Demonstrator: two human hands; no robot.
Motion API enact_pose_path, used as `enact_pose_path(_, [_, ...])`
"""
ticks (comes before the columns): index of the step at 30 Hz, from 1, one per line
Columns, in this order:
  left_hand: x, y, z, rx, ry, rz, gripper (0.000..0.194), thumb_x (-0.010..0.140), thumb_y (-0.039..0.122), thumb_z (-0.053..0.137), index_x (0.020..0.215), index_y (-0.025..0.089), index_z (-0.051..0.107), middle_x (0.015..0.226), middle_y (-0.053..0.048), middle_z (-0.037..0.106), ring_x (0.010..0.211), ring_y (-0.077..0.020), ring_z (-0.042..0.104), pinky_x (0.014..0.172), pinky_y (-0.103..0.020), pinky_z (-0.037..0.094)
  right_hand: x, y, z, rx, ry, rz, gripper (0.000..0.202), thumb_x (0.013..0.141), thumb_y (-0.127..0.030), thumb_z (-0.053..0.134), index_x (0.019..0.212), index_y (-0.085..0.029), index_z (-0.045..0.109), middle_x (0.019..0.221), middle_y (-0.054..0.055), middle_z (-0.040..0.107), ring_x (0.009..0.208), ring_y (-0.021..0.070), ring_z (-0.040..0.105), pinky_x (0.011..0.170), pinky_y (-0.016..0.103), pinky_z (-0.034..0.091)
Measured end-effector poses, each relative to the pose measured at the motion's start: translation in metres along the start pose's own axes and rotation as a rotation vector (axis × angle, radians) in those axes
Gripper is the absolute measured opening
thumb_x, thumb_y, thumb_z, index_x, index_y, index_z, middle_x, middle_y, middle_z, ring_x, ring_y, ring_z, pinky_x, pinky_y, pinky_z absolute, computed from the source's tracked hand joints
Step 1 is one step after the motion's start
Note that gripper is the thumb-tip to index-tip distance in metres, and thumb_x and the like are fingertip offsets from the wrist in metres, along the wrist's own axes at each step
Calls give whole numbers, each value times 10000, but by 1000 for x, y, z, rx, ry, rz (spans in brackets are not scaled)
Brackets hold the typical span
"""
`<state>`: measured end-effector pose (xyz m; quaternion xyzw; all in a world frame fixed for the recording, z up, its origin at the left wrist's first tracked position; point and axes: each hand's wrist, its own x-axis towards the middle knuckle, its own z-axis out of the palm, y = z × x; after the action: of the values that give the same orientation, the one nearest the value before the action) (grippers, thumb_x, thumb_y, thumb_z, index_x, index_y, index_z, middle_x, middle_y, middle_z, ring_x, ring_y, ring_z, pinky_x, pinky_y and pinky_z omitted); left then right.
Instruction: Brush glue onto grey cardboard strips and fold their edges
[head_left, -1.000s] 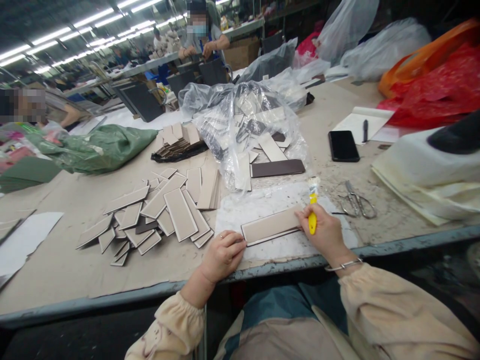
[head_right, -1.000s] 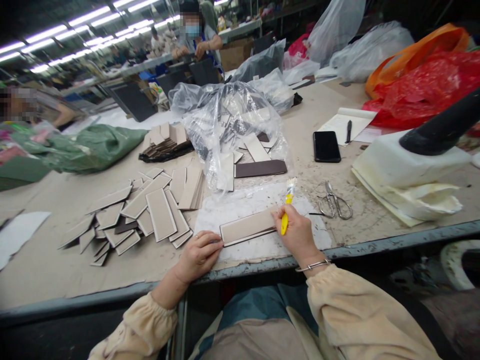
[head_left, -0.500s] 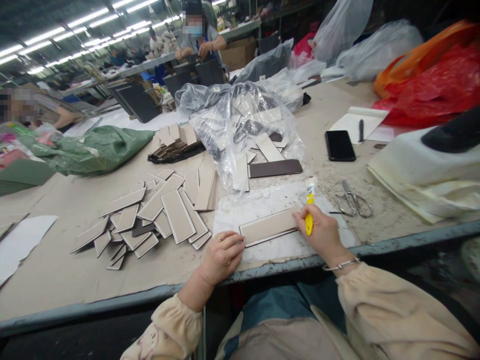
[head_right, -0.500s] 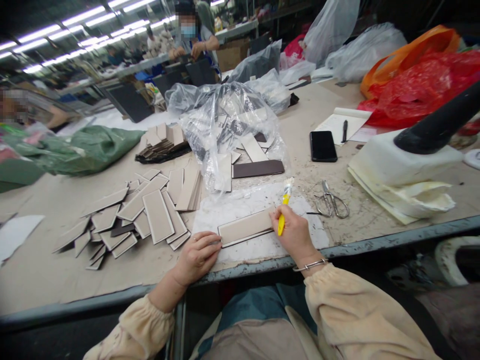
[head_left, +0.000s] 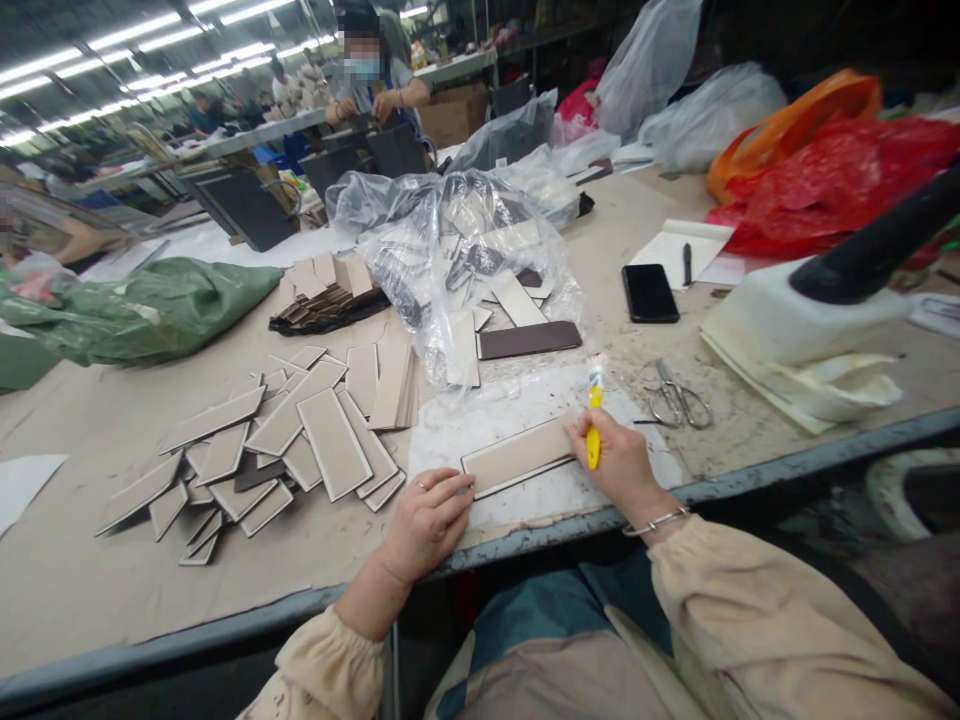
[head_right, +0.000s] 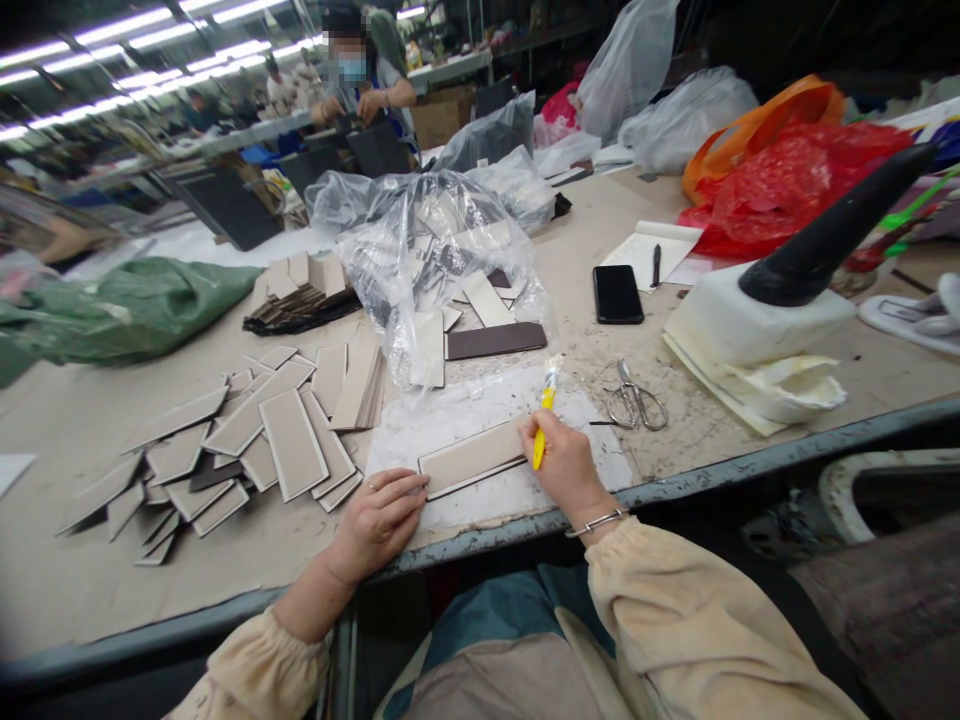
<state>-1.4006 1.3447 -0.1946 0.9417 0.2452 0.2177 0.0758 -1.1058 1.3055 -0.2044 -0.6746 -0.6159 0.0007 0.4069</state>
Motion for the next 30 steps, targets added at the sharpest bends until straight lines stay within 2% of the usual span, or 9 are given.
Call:
enact_pose_path(8, [0, -2, 2, 8, 2, 6, 216, 826, 105, 585, 1015, 185, 653, 1132, -53, 686, 1050, -226, 588, 916, -400, 523, -3, 5, 4, -27, -4, -20, 178, 899, -286, 494, 733, -221, 490, 579, -23, 557, 504, 127, 559, 513, 221, 368])
enact_pose_path(19, [1, 0, 3, -4, 27, 12, 211, 835, 105, 572, 1010, 188, 654, 1102, -47, 696, 1044, -219, 604, 914, -388, 539, -3, 5, 1, -204, -32, -85, 167, 906, -274, 506, 750, -214, 518, 653, 17, 608, 588, 164, 558, 570, 266, 353])
enact_pose_path(30, [-2, -3, 6, -7, 6, 12, 219, 848, 107, 564, 1033, 192, 646, 1126, -49, 686, 1077, -236, 597, 926, -408, 529, -3, 11, 2, -121, -37, -87, 86, 891, -258, 565, 839, -223, 506, 733, 32, 623, 719, 208, 584, 661, 301, 416])
